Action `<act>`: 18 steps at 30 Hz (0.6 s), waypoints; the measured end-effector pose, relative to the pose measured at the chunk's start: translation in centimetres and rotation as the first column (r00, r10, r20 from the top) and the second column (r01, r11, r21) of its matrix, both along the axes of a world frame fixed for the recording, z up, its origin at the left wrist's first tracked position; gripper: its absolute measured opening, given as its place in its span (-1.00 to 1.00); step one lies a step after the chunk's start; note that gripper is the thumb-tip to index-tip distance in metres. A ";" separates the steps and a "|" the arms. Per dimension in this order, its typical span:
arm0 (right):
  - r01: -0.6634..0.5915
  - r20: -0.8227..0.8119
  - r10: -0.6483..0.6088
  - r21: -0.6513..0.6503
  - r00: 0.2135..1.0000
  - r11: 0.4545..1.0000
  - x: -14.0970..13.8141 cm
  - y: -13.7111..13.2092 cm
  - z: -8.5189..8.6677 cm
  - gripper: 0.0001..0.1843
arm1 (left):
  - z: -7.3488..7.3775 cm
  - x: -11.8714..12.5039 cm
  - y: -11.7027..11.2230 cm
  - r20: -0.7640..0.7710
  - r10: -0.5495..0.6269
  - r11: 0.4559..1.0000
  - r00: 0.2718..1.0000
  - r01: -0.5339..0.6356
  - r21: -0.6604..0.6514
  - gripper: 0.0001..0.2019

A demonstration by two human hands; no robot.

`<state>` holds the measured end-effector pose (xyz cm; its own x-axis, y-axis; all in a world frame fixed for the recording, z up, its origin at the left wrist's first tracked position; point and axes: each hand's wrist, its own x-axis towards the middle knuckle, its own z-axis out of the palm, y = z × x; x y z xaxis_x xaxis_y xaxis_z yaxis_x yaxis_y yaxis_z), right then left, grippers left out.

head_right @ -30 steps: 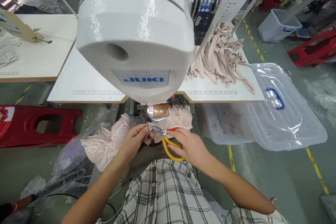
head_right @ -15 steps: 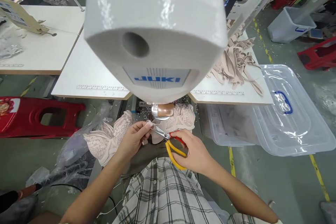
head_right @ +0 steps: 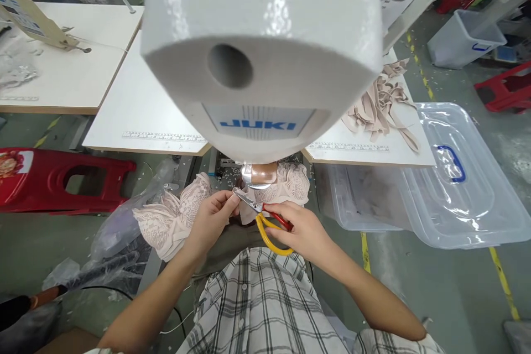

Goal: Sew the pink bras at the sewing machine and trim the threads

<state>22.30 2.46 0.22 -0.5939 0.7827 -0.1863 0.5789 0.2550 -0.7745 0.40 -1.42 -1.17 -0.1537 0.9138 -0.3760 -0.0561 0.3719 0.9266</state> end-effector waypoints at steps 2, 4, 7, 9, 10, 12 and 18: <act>0.013 -0.001 -0.013 0.020 1.000 1.000 0.5 -0.3 -0.2 -0.62 | 0.0 0.2 -0.1 0.024 0.035 0.999 0.999 -0.034 -0.020 -0.66; 0.035 0.008 -0.035 0.041 0.999 0.999 1.2 -0.6 -0.3 -0.63 | 0.1 0.3 -0.1 0.105 0.084 0.996 0.991 -0.080 -0.039 -0.65; 0.069 0.058 -0.072 0.054 0.996 0.996 2.8 -0.2 0.0 -0.65 | 0.1 0.4 0.1 0.270 0.154 0.987 0.951 -0.137 -0.081 -0.63; 0.085 0.116 -0.099 0.114 0.988 0.990 4.0 1.5 0.4 -0.67 | 0.1 0.5 0.3 0.332 0.175 0.983 0.927 -0.148 -0.108 -0.61; 0.096 0.150 -0.122 0.172 0.981 0.980 4.7 2.9 0.6 -0.67 | 0.2 0.5 0.4 0.343 0.176 0.983 0.923 -0.146 -0.113 -0.61; 0.132 0.209 -0.209 0.330 0.955 0.935 5.7 6.2 0.8 -0.65 | 0.4 0.7 0.8 0.347 0.156 0.986 0.925 -0.127 -0.104 -0.60; 0.171 0.113 -0.336 0.688 0.935 0.705 4.6 10.1 3.0 -0.73 | 1.7 1.0 0.9 0.394 -0.036 0.982 0.919 0.106 -0.156 -0.58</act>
